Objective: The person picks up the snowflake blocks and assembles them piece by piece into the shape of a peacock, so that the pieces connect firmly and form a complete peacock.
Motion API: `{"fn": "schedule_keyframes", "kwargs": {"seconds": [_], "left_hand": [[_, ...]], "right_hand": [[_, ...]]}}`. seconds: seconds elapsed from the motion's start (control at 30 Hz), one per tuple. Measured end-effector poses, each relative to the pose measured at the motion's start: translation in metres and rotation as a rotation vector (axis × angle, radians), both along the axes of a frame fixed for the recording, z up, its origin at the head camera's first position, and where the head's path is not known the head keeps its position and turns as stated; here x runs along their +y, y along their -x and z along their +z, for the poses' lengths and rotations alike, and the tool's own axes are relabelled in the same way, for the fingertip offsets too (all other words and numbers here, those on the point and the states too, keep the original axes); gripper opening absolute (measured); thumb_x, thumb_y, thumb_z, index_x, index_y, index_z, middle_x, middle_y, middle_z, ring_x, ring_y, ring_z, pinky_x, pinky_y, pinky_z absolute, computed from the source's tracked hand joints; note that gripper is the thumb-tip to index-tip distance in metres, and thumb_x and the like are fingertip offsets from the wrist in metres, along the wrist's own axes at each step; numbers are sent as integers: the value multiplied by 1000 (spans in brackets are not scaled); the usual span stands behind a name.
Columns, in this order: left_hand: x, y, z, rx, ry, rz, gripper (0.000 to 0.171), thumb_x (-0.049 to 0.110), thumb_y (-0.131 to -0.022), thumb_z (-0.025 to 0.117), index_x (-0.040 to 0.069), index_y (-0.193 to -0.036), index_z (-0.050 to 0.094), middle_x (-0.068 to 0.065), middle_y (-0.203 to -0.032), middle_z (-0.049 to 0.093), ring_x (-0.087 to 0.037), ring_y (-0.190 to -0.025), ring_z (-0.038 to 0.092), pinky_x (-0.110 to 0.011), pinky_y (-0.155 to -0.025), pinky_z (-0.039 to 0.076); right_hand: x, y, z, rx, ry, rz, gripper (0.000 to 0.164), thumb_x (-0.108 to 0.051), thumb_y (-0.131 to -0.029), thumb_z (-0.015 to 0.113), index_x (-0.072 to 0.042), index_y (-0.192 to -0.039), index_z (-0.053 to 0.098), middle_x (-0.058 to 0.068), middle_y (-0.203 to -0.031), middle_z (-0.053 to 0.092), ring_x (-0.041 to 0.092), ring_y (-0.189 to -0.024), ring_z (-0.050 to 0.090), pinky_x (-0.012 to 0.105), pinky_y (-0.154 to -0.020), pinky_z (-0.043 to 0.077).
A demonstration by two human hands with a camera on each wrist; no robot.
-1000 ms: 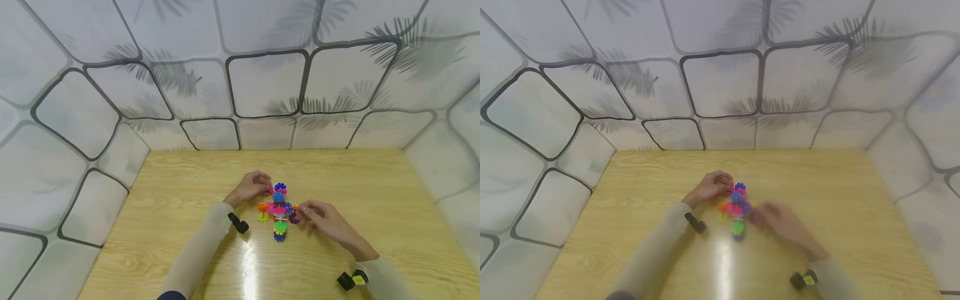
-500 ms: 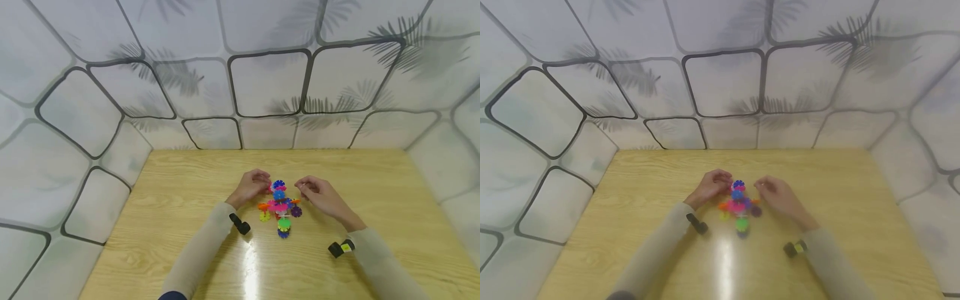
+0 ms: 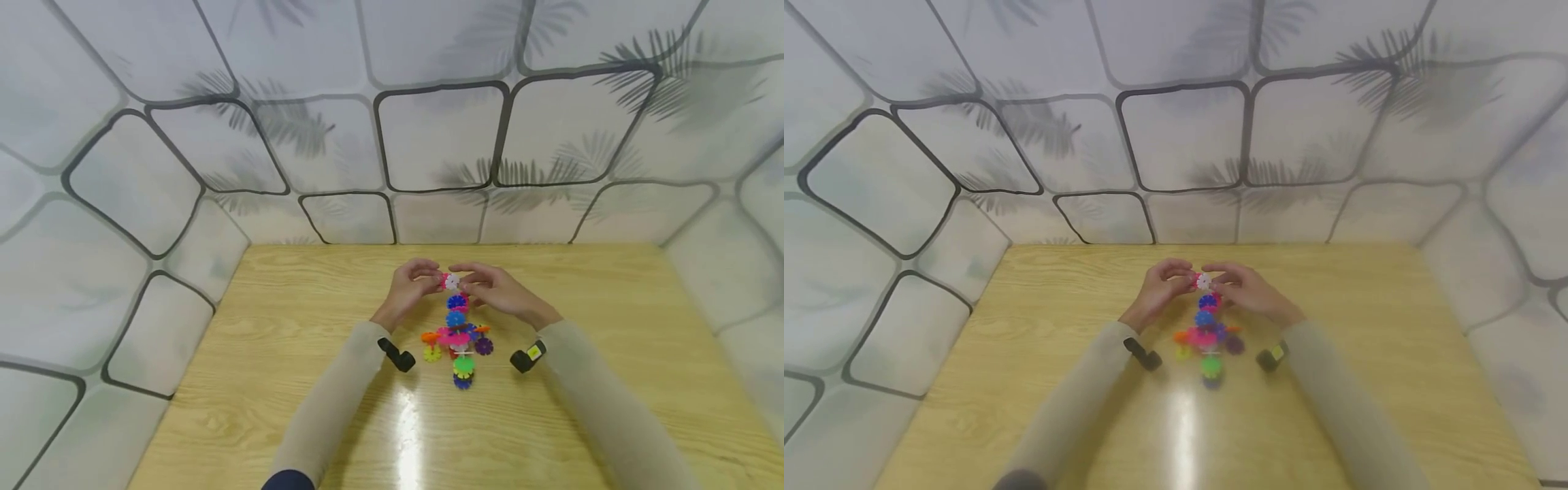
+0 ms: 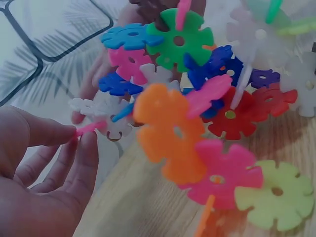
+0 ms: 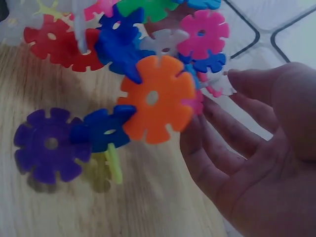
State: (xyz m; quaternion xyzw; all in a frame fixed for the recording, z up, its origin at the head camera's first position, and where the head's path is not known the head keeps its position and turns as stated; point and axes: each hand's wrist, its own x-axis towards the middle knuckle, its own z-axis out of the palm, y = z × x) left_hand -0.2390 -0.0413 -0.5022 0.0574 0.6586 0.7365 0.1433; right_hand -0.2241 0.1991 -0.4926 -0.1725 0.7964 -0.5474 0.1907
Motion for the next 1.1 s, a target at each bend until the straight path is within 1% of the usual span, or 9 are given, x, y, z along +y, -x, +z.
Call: {"fn": "schedule_keyframes", "kwargs": {"seconds": [0.2, 0.3, 0.43, 0.6, 0.67, 0.73, 0.87, 0.97, 1.1], "left_hand": [[1, -3, -4, 8, -49, 2, 35, -1, -108, 62, -15, -140, 56, -13, -116, 70, -13, -94, 75, -34, -98, 66], [-5, -10, -3, 51, -46, -30, 33, 1, -112, 56, -14, -141, 55, -26, -129, 67, -21, -111, 74, -39, -109, 62], [-21, -32, 1, 185, 149, -112, 31, -3, -110, 51, -7, -140, 58, -30, -146, 61, -36, -138, 62, -52, -124, 50], [-33, -57, 1, 317, 404, -335, 43, -9, -99, 57, -1, -141, 59, -19, -148, 62, -38, -151, 49, -60, -133, 32], [-33, -64, 1, 353, 458, -403, 47, -7, -95, 61, 1, -141, 59, -17, -147, 63, -36, -151, 50, -59, -133, 32], [-32, -69, -1, 385, 489, -428, 47, -5, -94, 62, 2, -140, 59, -16, -145, 64, -35, -149, 52, -58, -132, 35], [-34, -78, -2, 389, 498, -394, 31, 2, -100, 61, 5, -130, 63, -13, -135, 68, -32, -139, 59, -57, -128, 40], [-36, -86, -1, 401, 534, -400, 20, 13, -103, 70, 10, -122, 67, -8, -128, 70, -27, -132, 60, -54, -124, 43], [-34, -91, -1, 520, 637, -417, 21, 19, -98, 81, 13, -115, 70, -5, -120, 70, -22, -121, 60, -44, -114, 46]], "right_hand": [[-4, 2, -5, -48, 30, -63, 47, -19, -113, 62, -6, -157, 54, 29, -136, 70, 20, -105, 78, 49, -97, 66], [-3, 1, -6, -99, 85, -101, 52, -18, -113, 62, -3, -161, 48, 28, -138, 69, 16, -105, 76, 43, -98, 66], [4, -1, -10, -171, 168, -121, 58, -16, -114, 60, -3, -167, 38, 16, -131, 70, 12, -107, 71, 32, -97, 65], [15, -4, -16, -225, 221, -131, 58, -16, -116, 54, -7, -169, 35, -1, -104, 63, 13, -100, 68, 28, -94, 65], [18, -4, -19, -231, 214, -140, 56, -18, -116, 54, -10, -169, 36, -1, -101, 60, 13, -98, 70, 28, -92, 65], [18, -5, -24, -237, 201, -150, 54, -18, -116, 54, -12, -168, 39, 0, -101, 58, 14, -96, 70, 28, -90, 65], [16, -7, -32, -244, 186, -147, 52, -17, -116, 55, -12, -166, 43, 3, -106, 55, 12, -93, 65, 28, -89, 65], [14, -12, -34, -259, 214, -141, 51, -14, -116, 53, -7, -166, 41, 5, -109, 55, 13, -93, 67, 30, -91, 66], [15, -16, -35, -247, 228, -149, 50, -13, -116, 51, -1, -163, 40, 8, -113, 55, 13, -92, 68, 31, -90, 67]]}}
